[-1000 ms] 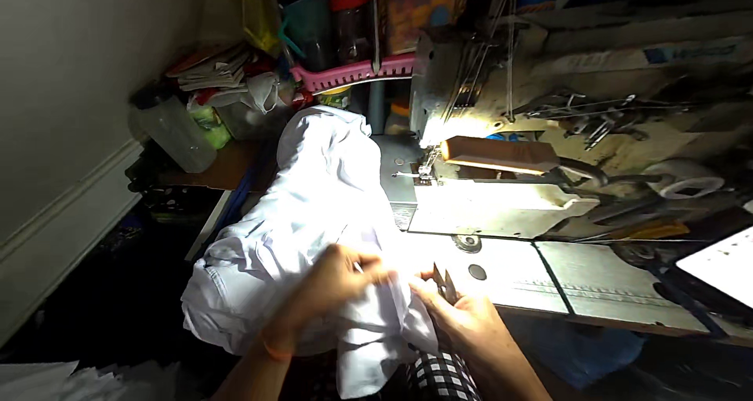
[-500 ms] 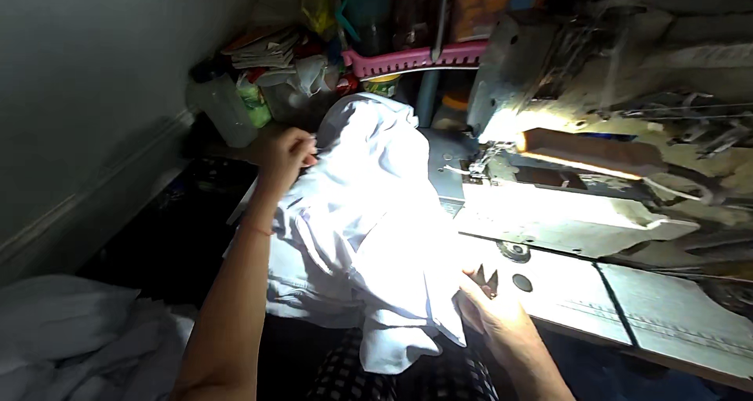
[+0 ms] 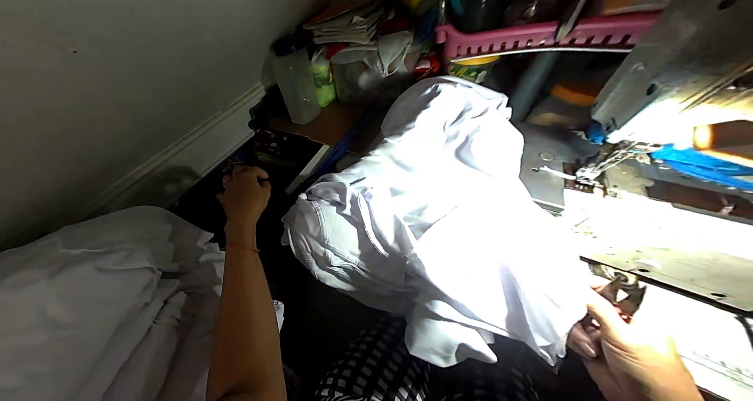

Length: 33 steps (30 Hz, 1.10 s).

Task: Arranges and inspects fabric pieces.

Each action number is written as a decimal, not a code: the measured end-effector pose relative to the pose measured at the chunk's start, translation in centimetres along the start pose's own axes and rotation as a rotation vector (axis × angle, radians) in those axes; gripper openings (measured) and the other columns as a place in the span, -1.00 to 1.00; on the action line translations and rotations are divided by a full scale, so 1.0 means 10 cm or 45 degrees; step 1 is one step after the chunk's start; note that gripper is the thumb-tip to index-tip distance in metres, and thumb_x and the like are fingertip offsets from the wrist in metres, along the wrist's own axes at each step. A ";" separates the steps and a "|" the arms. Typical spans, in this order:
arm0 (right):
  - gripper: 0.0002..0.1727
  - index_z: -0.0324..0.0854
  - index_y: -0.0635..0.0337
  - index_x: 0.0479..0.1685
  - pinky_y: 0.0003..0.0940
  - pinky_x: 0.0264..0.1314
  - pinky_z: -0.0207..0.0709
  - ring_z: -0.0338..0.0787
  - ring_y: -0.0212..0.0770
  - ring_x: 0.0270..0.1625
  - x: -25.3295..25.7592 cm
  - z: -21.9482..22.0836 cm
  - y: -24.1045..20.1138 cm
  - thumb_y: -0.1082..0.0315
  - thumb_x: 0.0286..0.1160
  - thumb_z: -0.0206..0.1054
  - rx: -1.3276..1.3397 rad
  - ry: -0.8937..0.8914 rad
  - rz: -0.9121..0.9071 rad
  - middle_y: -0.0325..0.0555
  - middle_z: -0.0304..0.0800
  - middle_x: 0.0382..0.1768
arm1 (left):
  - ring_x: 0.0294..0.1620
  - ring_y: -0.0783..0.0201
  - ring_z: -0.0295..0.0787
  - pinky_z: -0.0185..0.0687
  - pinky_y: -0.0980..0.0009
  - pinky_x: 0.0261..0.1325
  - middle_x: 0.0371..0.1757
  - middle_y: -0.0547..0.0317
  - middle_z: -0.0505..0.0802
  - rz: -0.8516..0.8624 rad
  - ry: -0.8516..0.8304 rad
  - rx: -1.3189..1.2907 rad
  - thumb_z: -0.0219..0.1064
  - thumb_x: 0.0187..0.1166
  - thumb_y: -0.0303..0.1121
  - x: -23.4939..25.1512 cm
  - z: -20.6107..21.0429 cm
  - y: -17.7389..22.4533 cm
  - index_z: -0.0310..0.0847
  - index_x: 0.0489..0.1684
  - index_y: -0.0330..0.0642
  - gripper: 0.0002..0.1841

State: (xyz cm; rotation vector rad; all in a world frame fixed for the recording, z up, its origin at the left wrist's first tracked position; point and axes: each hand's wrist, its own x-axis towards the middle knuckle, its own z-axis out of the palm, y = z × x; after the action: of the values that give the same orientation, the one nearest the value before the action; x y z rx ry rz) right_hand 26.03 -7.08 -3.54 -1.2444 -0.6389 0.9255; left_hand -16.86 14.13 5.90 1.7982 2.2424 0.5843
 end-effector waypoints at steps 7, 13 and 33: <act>-0.80 0.44 0.03 -0.25 -0.74 -0.84 0.21 0.28 -0.62 -0.89 -0.02 0.04 0.00 0.43 0.78 -0.01 -0.055 0.090 0.058 -0.49 0.40 -0.84 | 0.47 -0.02 0.63 0.54 0.01 0.47 0.54 -0.14 0.64 0.693 -0.350 -0.439 0.28 0.71 -0.41 0.14 0.38 0.40 0.66 0.38 -0.28 -0.66; -0.75 0.48 -0.01 -0.39 -0.72 -0.84 0.18 0.27 -0.61 -0.89 -0.02 0.06 0.03 0.43 0.70 0.04 -0.019 0.018 0.034 -0.49 0.35 -0.89 | 0.17 -0.01 0.75 0.55 -0.02 0.35 0.10 -0.19 0.83 0.729 -0.632 -0.239 0.21 0.75 -0.43 0.34 0.47 0.55 0.72 0.20 -0.34 -0.75; -0.79 0.51 0.12 -0.35 -0.71 -0.80 0.24 0.31 -0.58 -0.85 -0.08 0.09 -0.25 0.47 0.70 0.07 0.154 0.121 0.011 -0.35 0.42 -0.82 | -0.03 0.18 0.78 0.71 0.08 0.08 -0.01 0.06 0.83 0.821 -0.038 -0.540 0.09 0.79 -0.22 -0.82 0.15 0.59 0.77 0.01 -0.26 -0.66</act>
State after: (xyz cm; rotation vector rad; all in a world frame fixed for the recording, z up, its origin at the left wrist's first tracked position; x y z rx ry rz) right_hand 25.50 -7.46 -0.89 -1.1767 -0.4956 0.8938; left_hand -9.10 7.49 6.36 2.2297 1.3350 1.0351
